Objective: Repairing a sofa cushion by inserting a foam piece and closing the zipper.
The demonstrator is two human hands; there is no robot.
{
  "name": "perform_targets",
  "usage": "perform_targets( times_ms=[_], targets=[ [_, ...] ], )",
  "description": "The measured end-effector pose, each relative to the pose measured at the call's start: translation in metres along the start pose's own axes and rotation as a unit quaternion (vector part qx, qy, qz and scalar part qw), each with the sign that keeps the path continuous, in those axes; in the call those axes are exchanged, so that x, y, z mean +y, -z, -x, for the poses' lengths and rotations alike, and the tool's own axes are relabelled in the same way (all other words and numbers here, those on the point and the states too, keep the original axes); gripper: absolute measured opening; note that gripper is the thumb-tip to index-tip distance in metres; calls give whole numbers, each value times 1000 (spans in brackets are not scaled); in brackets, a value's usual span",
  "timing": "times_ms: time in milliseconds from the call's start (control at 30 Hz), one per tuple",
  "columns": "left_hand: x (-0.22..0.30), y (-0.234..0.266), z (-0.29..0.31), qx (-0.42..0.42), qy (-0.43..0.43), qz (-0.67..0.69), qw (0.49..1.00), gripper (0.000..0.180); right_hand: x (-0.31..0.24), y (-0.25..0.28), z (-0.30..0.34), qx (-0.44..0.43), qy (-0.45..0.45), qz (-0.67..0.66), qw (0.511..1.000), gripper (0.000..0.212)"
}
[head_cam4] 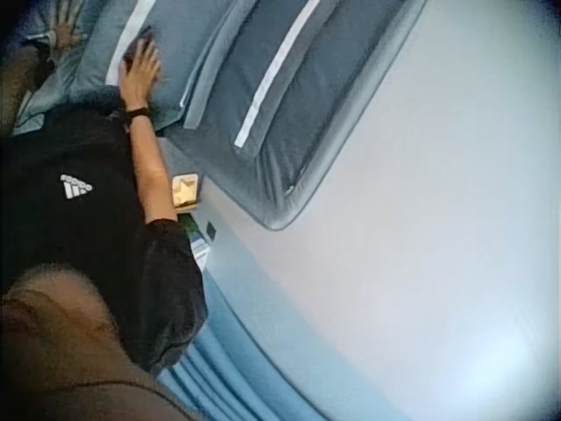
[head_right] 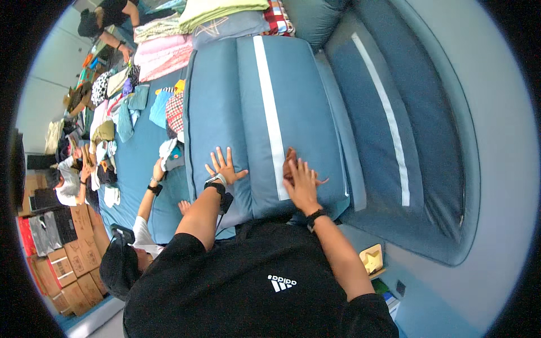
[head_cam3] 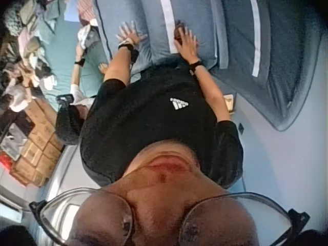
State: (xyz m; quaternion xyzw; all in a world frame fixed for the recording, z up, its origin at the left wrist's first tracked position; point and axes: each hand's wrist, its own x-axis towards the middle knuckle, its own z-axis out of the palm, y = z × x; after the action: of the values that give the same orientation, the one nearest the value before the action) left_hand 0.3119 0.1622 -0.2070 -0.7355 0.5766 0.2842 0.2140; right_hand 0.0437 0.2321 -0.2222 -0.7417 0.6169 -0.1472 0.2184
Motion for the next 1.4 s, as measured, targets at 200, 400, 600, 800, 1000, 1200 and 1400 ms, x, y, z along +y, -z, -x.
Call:
perform_targets(
  times_ms=[200, 400, 600, 800, 1000, 1200, 1400],
  targets=[
    [-5, -8, -10, -10, -7, 9, 1000, 110, -23, -23, -28, -7, 31, 38, 999, 51],
    [-20, -35, -26, 38, -23, 27, 999, 109, -2, -35, -163, 20, 79, 45, 996, 53],
    [-33, -79, -42, 142, -86, 2, 986, 114, 44, -53, -349, 71, -46, 8, 996, 50],
    [-36, -73, -49, 14, -76, 13, 997, 115, 77, -59, -511, 58, -138, 26, 988, 51],
    [-54, -131, -50, 149, -160, 23, 976, 121, 111, -65, -590, 27, -137, 65, 988, 51],
    [-55, -136, -55, 78, -139, 2, 987, 125, 117, -57, -596, 36, -90, 67, 993, 46],
    [-39, -70, -60, -102, -60, 59, 991, 107, 74, -26, -518, -1, -5, -37, 999, 41]
  ],
)
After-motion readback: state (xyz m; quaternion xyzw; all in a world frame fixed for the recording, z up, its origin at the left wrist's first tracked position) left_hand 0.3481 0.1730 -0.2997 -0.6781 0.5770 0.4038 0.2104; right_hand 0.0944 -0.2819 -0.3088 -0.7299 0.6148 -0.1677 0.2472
